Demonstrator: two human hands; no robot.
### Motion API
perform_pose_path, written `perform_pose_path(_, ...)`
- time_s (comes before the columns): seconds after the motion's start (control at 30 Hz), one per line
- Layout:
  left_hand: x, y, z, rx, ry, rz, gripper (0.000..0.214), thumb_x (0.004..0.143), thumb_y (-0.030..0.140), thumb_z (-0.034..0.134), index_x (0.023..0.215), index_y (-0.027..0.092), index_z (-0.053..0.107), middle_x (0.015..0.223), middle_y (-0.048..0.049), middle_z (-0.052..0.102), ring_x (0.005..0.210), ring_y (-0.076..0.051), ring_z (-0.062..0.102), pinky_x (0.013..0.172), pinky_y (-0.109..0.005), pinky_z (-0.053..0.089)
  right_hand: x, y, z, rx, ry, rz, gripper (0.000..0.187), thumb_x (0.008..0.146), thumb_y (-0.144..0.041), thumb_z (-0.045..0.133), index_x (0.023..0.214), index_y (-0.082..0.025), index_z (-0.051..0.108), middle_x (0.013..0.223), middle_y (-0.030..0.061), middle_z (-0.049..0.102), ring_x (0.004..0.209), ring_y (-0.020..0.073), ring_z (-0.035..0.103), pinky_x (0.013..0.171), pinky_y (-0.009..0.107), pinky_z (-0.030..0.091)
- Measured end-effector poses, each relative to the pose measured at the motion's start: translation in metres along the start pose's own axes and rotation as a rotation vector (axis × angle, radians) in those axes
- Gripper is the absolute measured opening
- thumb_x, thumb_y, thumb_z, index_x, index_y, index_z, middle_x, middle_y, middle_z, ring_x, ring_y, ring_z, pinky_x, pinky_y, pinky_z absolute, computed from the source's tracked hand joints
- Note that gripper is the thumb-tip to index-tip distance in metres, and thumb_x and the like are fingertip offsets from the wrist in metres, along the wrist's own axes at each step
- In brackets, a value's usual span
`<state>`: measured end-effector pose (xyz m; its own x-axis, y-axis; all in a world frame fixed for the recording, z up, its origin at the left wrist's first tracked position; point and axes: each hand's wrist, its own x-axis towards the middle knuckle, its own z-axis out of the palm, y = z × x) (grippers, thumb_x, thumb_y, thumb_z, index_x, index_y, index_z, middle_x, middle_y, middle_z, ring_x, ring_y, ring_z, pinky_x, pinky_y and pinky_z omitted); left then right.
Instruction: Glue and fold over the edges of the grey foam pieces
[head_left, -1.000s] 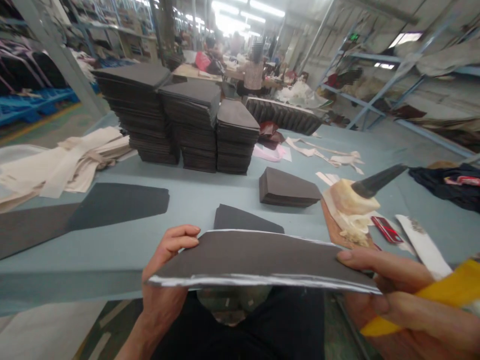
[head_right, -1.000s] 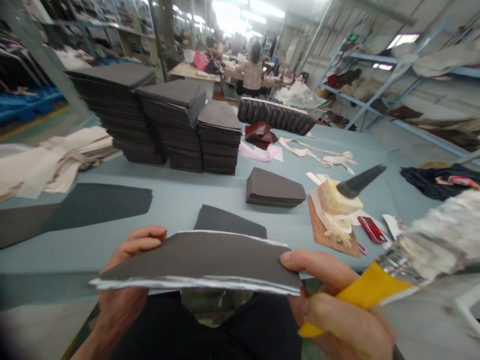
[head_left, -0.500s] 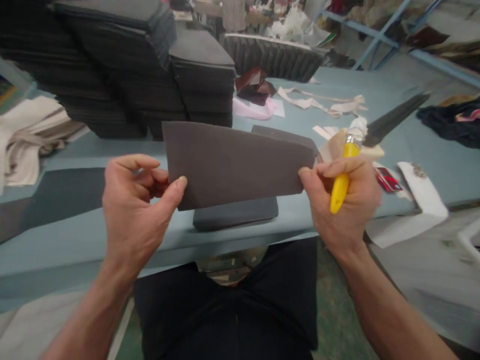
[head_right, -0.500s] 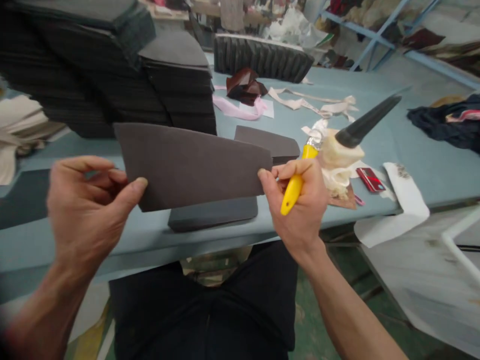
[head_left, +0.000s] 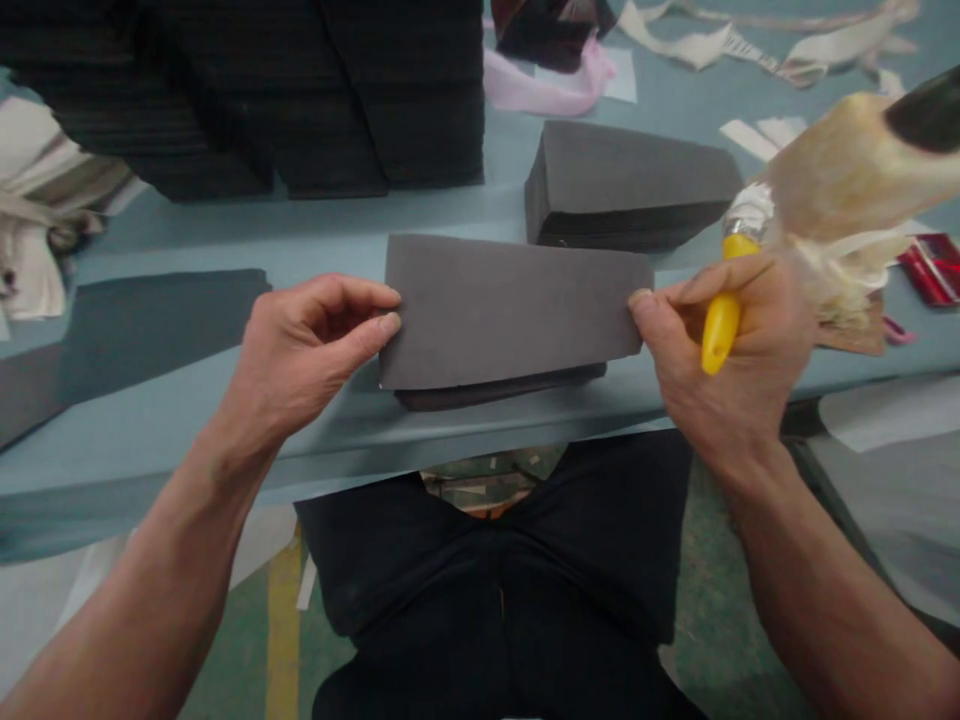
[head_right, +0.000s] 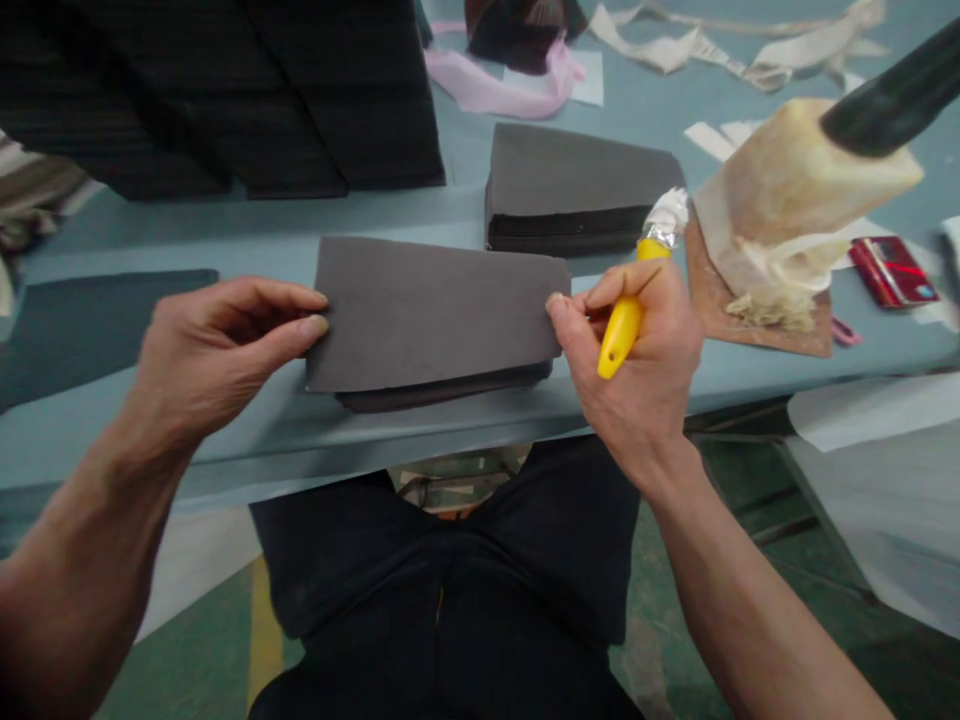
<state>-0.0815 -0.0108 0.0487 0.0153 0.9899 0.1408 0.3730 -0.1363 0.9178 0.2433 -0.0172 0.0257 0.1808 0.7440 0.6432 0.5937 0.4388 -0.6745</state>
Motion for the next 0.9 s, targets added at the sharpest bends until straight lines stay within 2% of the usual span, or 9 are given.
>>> perform_pose_path(0.1, 0.003, -0.005, 0.001, -0.019, -0.049, -0.059, 0.025, 0.075, 0.032, 0.094, 0.093, 0.019, 0.083, 0.084, -0.0034, 0.077, 0.073, -0.013, 0.07, 0.07, -0.021, 0.059, 0.001, 0.008, 0.003, -0.009, -0.011, 0.031, 0.028, 0.081, -0.028, 0.083, 0.089, -0.026, 0.056, 0.074, -0.0032, 0.069, 0.06, 0.0114, 0.063, 0.06, 0.026, 0.057)
perform_pose_path(0.23, 0.007, -0.013, 0.001, -0.029, -0.079, -0.063, 0.022, 0.078, 0.032, 0.092, 0.095, 0.021, 0.084, 0.084, -0.0023, 0.077, 0.074, -0.015, 0.071, 0.07, -0.024, 0.062, 0.003, 0.013, 0.006, -0.001, -0.025, 0.048, 0.028, 0.08, -0.027, 0.083, 0.089, -0.026, 0.057, 0.074, -0.003, 0.069, 0.061, 0.0108, 0.064, 0.062, 0.027, 0.057)
perform_pose_path(0.37, 0.01, -0.016, 0.001, -0.05, -0.09, -0.071, 0.015, 0.081, 0.022, 0.09, 0.095, 0.022, 0.085, 0.083, -0.0008, 0.077, 0.071, -0.012, 0.07, 0.07, -0.021, 0.062, 0.004, 0.016, 0.011, -0.006, -0.036, 0.009, 0.028, 0.082, -0.027, 0.083, 0.088, -0.027, 0.055, 0.074, -0.0028, 0.067, 0.061, 0.0119, 0.064, 0.061, 0.028, 0.056)
perform_pose_path(0.6, 0.013, -0.018, 0.002, -0.046, -0.073, -0.167, 0.016, 0.079, 0.01, 0.091, 0.089, 0.02, 0.084, 0.082, -0.0002, 0.077, 0.069, -0.011, 0.07, 0.066, -0.019, 0.06, 0.001, 0.022, 0.015, -0.036, -0.056, -0.015, 0.028, 0.084, -0.027, 0.083, 0.089, -0.027, 0.055, 0.076, -0.0006, 0.067, 0.063, 0.0122, 0.064, 0.063, 0.029, 0.054)
perform_pose_path(0.77, 0.013, -0.03, 0.0, -0.138, -0.142, -0.113, 0.015, 0.081, 0.022, 0.088, 0.094, 0.018, 0.083, 0.084, 0.0003, 0.079, 0.069, -0.007, 0.067, 0.063, -0.016, 0.056, -0.002, 0.029, 0.017, 0.002, -0.085, -0.076, 0.026, 0.085, -0.03, 0.08, 0.09, -0.025, 0.055, 0.075, -0.0046, 0.065, 0.062, 0.0096, 0.063, 0.061, 0.027, 0.052)
perform_pose_path(0.9, 0.012, -0.028, 0.003, -0.061, -0.084, -0.093, 0.023, 0.077, 0.028, 0.086, 0.096, 0.016, 0.084, 0.083, 0.0015, 0.078, 0.069, -0.006, 0.065, 0.062, -0.016, 0.052, -0.005, 0.035, 0.019, 0.019, -0.088, -0.095, 0.023, 0.088, -0.031, 0.075, 0.091, -0.024, 0.053, 0.076, -0.0076, 0.061, 0.064, 0.0083, 0.061, 0.065, 0.027, 0.051)
